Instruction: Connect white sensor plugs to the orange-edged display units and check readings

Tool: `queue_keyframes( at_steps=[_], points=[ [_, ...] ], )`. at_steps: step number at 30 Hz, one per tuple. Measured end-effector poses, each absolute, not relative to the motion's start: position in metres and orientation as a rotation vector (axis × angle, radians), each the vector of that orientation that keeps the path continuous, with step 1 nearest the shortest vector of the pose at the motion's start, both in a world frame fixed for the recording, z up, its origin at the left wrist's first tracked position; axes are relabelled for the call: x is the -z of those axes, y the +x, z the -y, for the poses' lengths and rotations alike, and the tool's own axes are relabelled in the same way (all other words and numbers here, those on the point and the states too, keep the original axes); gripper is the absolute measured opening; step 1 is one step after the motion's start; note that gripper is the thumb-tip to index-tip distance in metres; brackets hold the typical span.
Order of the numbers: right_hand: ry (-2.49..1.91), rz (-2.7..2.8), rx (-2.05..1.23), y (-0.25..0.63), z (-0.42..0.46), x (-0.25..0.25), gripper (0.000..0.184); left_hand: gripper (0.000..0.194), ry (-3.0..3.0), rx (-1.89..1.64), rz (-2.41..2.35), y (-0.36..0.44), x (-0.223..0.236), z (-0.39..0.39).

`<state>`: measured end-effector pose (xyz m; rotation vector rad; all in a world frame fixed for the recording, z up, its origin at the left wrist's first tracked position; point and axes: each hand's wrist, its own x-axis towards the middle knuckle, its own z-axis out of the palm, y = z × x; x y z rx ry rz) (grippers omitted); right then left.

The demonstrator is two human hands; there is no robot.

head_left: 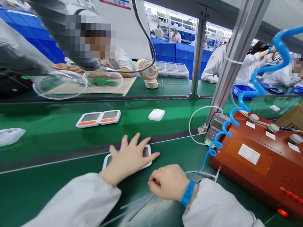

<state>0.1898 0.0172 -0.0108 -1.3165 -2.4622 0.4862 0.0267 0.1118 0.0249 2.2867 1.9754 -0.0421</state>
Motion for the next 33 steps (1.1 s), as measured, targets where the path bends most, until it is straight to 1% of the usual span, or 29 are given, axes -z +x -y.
queue_keyframes(
  at_steps=[3, 6, 8, 11, 14, 17, 21, 23, 26, 29, 31, 33],
  points=[
    [-1.316, 2.469, -0.476, 0.190, -0.017, 0.010, 0.011, 0.086, 2.298, 0.005, -2.099, 0.020, -0.017, -0.087],
    [-1.308, 2.465, -0.477, 0.190, -0.017, 0.011, 0.012, 0.094, 2.151, -0.054, -2.238, -0.005, -0.015, -0.084],
    [-1.304, 2.458, -0.484, 0.190, -0.017, 0.011, 0.012, 0.095, 2.057, -0.055, -2.254, -0.023, -0.014, -0.083],
    [-1.298, 2.447, -0.498, 0.190, -0.017, 0.011, 0.012, 0.082, 2.115, -0.047, -2.185, -0.038, -0.013, -0.082],
    [-1.301, 2.440, -0.505, 0.190, -0.016, 0.010, 0.012, 0.070, 2.225, -0.101, -2.109, -0.035, -0.017, -0.087],
    [-1.300, 2.443, -0.509, 0.190, -0.016, 0.009, 0.012, 0.069, 2.251, -0.212, -2.108, -0.023, -0.027, -0.112],
    [-1.300, 2.442, -0.509, 0.190, -0.016, 0.009, 0.011, 0.073, 2.201, -0.248, -2.094, -0.009, -0.042, -0.171],
    [-1.301, 2.436, -0.510, 0.190, -0.017, 0.010, 0.010, 0.077, 2.194, -0.287, -2.077, -0.010, -0.046, -0.201],
    [-1.305, 2.424, -0.514, 0.189, -0.017, 0.012, 0.009, 0.089, 2.108, -0.399, -2.158, -0.026, -0.047, -0.236],
    [-1.305, 2.413, -0.522, 0.189, -0.016, 0.015, 0.008, 0.100, 2.005, -0.427, -2.198, -0.050, -0.041, -0.252],
    [-1.303, 2.409, -0.530, 0.189, -0.016, 0.016, 0.008, 0.100, 1.976, -0.376, -2.206, -0.063, -0.035, -0.255],
    [-1.298, 2.409, -0.537, 0.189, -0.016, 0.017, 0.008, 0.096, 1.981, -0.317, -2.211, -0.071, -0.029, -0.256]
  ],
)
